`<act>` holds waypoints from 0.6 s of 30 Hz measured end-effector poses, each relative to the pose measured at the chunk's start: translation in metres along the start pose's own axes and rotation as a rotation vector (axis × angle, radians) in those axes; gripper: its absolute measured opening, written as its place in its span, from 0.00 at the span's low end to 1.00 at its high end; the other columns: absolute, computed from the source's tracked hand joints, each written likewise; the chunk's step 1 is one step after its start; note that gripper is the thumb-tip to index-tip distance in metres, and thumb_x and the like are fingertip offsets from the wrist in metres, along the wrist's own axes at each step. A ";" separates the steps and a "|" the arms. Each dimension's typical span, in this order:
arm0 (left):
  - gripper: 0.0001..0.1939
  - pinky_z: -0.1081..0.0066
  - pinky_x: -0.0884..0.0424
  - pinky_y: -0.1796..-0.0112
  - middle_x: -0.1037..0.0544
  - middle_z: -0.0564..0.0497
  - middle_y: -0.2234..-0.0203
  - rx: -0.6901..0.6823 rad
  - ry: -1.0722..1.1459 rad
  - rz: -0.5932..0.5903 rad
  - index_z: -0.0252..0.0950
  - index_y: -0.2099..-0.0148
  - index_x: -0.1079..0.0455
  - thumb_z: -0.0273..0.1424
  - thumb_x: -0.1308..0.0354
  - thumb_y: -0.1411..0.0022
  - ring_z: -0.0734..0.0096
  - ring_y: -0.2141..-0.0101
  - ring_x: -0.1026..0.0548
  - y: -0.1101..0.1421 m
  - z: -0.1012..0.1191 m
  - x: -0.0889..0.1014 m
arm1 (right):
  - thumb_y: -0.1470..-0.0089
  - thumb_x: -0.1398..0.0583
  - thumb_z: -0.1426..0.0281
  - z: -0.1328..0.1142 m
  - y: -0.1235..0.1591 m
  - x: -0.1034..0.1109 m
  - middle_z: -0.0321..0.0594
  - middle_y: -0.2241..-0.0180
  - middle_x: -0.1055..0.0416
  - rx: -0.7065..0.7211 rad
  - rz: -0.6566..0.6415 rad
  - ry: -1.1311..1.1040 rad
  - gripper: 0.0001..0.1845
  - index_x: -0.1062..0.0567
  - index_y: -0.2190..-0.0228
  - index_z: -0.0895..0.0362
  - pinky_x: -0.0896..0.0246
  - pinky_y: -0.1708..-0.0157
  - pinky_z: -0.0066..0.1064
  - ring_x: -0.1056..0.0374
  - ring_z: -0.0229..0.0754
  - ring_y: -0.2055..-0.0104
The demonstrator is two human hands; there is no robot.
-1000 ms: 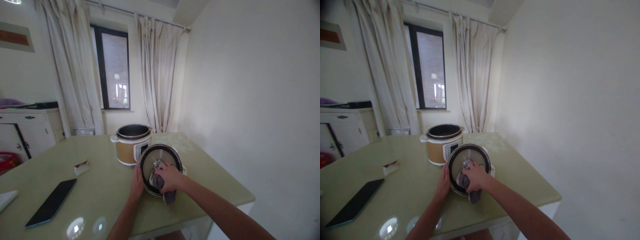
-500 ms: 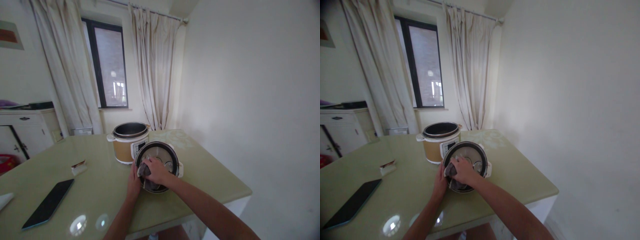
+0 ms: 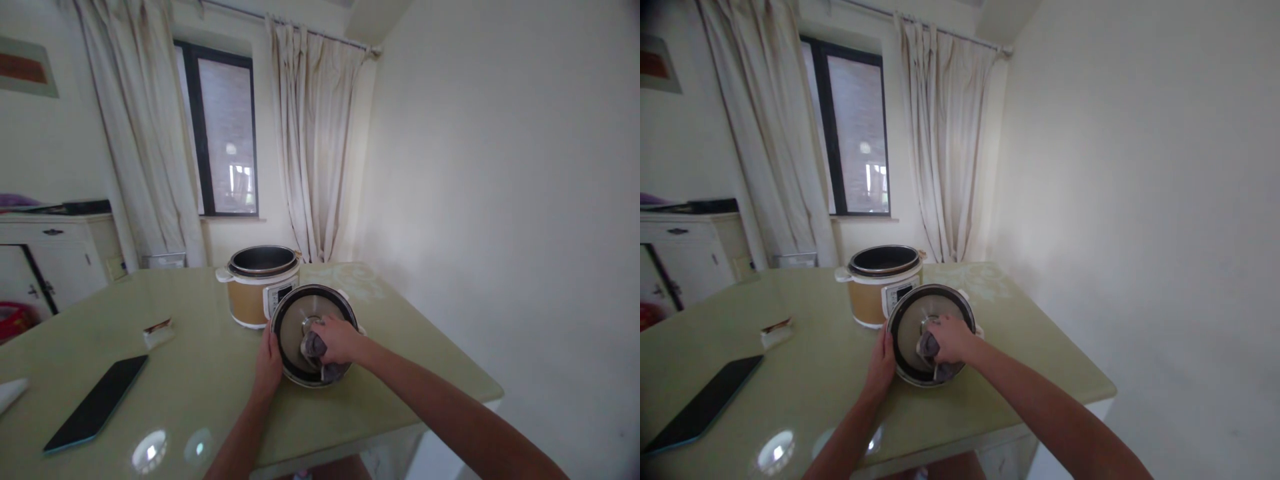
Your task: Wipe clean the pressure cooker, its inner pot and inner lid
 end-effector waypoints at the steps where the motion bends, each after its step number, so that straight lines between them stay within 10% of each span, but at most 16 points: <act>1: 0.30 0.54 0.42 0.29 0.28 0.41 0.33 0.003 -0.004 0.004 0.38 0.31 0.33 0.49 0.56 0.24 0.56 0.31 0.34 0.000 -0.001 0.000 | 0.57 0.25 0.61 0.003 0.000 0.005 0.53 0.47 0.27 -0.025 0.026 0.055 0.40 0.26 0.43 0.54 0.29 0.51 0.48 0.32 0.63 0.43; 9: 0.31 0.53 0.43 0.29 0.29 0.41 0.32 -0.008 -0.014 -0.032 0.36 0.30 0.34 0.48 0.56 0.23 0.57 0.30 0.36 0.003 -0.005 -0.001 | 0.47 0.29 0.69 0.018 -0.043 0.042 0.55 0.43 0.33 -0.288 0.404 0.087 0.33 0.30 0.41 0.53 0.30 0.49 0.46 0.40 0.61 0.41; 18: 0.32 0.47 0.31 0.36 0.20 0.36 0.44 0.092 0.070 -0.031 0.35 0.39 0.27 0.53 0.48 0.30 0.47 0.41 0.23 0.006 -0.016 0.005 | 0.55 0.27 0.61 -0.055 -0.070 0.003 0.46 0.52 0.21 0.069 0.302 -0.438 0.31 0.23 0.49 0.56 0.33 0.49 0.38 0.26 0.51 0.51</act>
Point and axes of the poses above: each hand's wrist, its own y-axis away from the middle knuckle, its own x-axis out of the back of the hand, z = x × y, the point moved 1 cm from there along -y, towards the middle knuckle
